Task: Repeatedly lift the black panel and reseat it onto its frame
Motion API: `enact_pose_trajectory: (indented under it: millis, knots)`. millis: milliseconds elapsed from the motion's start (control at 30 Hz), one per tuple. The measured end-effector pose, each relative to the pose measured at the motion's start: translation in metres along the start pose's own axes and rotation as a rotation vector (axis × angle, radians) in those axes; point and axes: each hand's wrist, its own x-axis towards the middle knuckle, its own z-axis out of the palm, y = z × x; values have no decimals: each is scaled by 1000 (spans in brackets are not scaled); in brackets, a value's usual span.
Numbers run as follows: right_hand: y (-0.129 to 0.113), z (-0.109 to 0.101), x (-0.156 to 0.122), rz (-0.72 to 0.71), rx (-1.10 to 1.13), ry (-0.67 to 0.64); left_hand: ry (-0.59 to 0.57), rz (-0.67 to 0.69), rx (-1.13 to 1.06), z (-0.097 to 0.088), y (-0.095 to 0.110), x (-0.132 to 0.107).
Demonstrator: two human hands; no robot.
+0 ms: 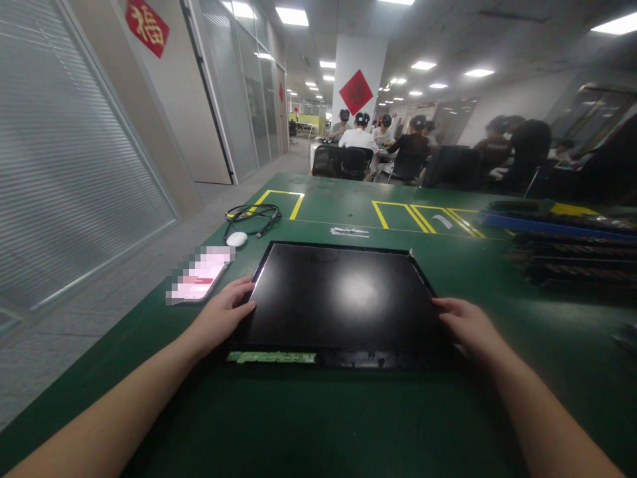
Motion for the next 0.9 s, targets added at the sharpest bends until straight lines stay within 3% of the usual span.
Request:
enact_pose_trajectory:
  millis: [200,467,600,767,900]
  knots:
    - [-18,-2,-8,111,-65,-27,-26,27,88,-1,3,-2]
    - [-10,-4,-2,14,-181,33,-51,97,103,-7,5,-4]
    - [-6,-4,0,-28,-223,44,-49,207,231,-14,13,-7]
    - [-6,-5,0,-29,-240,37,-174,374,328,-22,14,-10]
    - [-9,-5,-1,-5,-240,32,-300,394,346,-28,11,-13]
